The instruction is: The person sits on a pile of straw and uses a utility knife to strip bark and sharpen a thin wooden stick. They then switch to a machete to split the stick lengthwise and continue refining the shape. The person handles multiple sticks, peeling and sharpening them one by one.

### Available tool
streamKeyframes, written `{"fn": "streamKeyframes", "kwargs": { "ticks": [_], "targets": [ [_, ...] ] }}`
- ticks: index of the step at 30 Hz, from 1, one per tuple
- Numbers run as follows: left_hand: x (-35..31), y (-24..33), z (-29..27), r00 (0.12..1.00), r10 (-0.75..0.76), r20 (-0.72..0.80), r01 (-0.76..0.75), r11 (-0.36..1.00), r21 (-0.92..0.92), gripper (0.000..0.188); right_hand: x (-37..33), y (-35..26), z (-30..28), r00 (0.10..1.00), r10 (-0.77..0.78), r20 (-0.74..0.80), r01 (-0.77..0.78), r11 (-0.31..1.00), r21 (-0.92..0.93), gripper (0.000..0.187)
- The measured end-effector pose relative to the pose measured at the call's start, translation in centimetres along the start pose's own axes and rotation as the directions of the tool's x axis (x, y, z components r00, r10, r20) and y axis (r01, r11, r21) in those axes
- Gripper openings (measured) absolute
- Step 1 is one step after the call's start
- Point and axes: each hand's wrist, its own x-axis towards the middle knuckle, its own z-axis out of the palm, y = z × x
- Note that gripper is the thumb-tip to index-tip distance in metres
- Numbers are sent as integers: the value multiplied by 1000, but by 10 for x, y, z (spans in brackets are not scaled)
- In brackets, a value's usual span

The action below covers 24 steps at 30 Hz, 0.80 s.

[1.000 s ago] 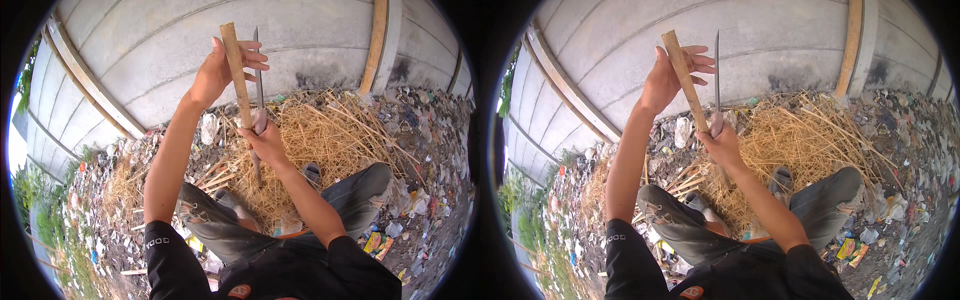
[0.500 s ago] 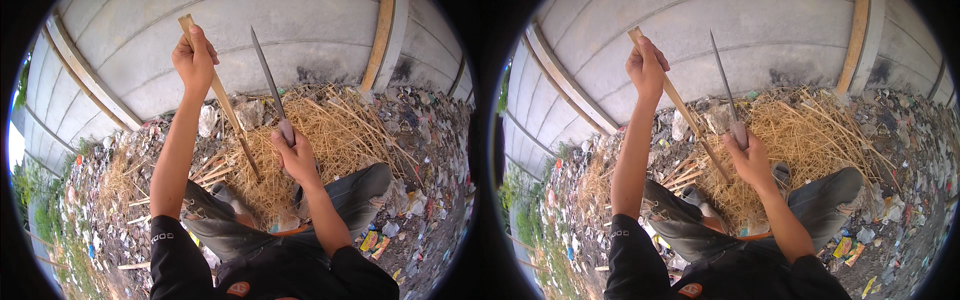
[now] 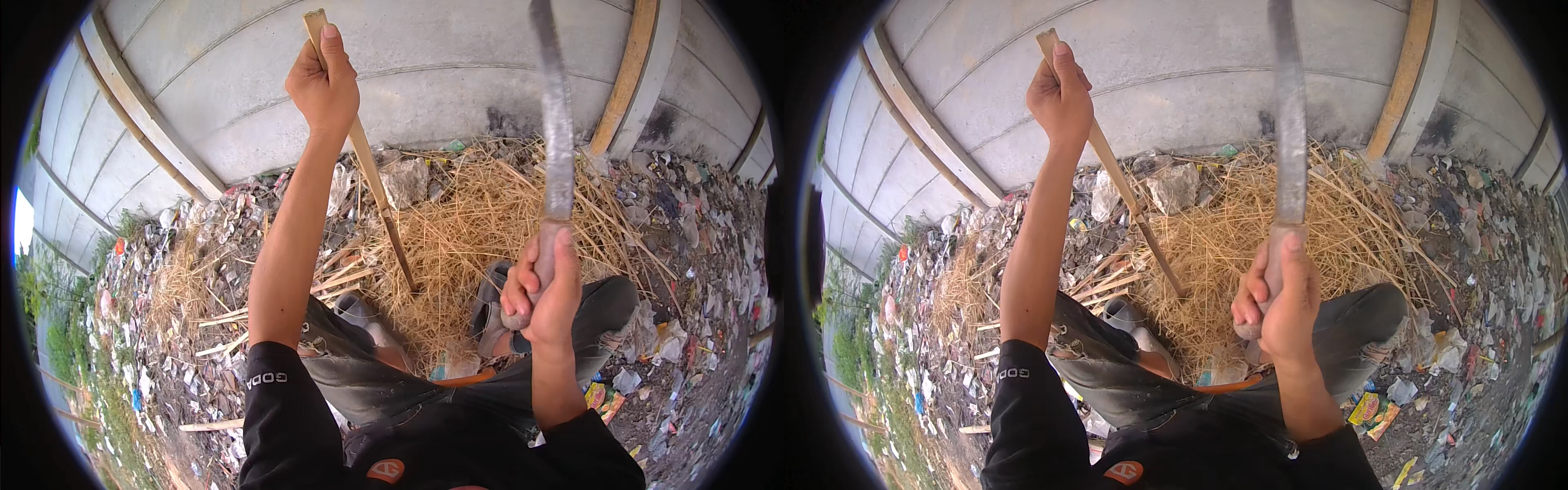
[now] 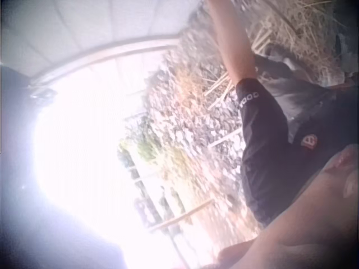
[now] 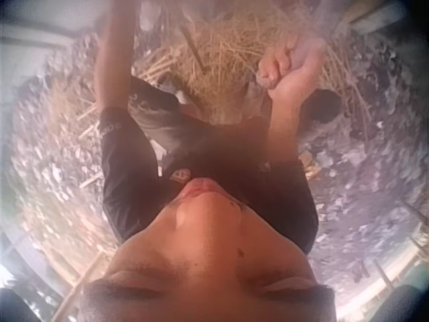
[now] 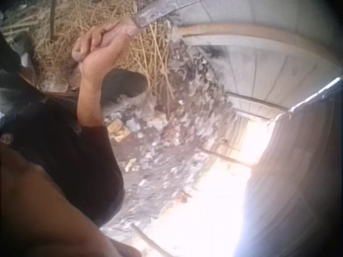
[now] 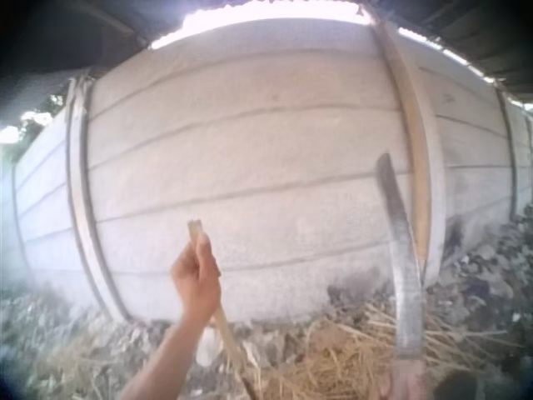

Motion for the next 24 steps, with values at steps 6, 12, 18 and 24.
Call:
{"fn": "streamKeyframes", "kwargs": {
  "ticks": [6,12,18,24],
  "targets": [
    [0,-9,11,1000,30,1,-30,999,-17,51,-3,-13,20,900,-429,72,414,895,165,56],
    [-1,-7,4,1000,-11,-2,11,1000,9,52,-27,84,-43,693,719,-59,-711,668,-220,48],
    [4,-14,-13,1000,-6,-23,8,998,66,53,5,-2,-9,992,26,123,-26,1000,0,56],
    [3,-16,-12,999,29,-37,-26,995,95,53,-20,45,28,895,-403,191,392,915,94,57]
  ]
}}
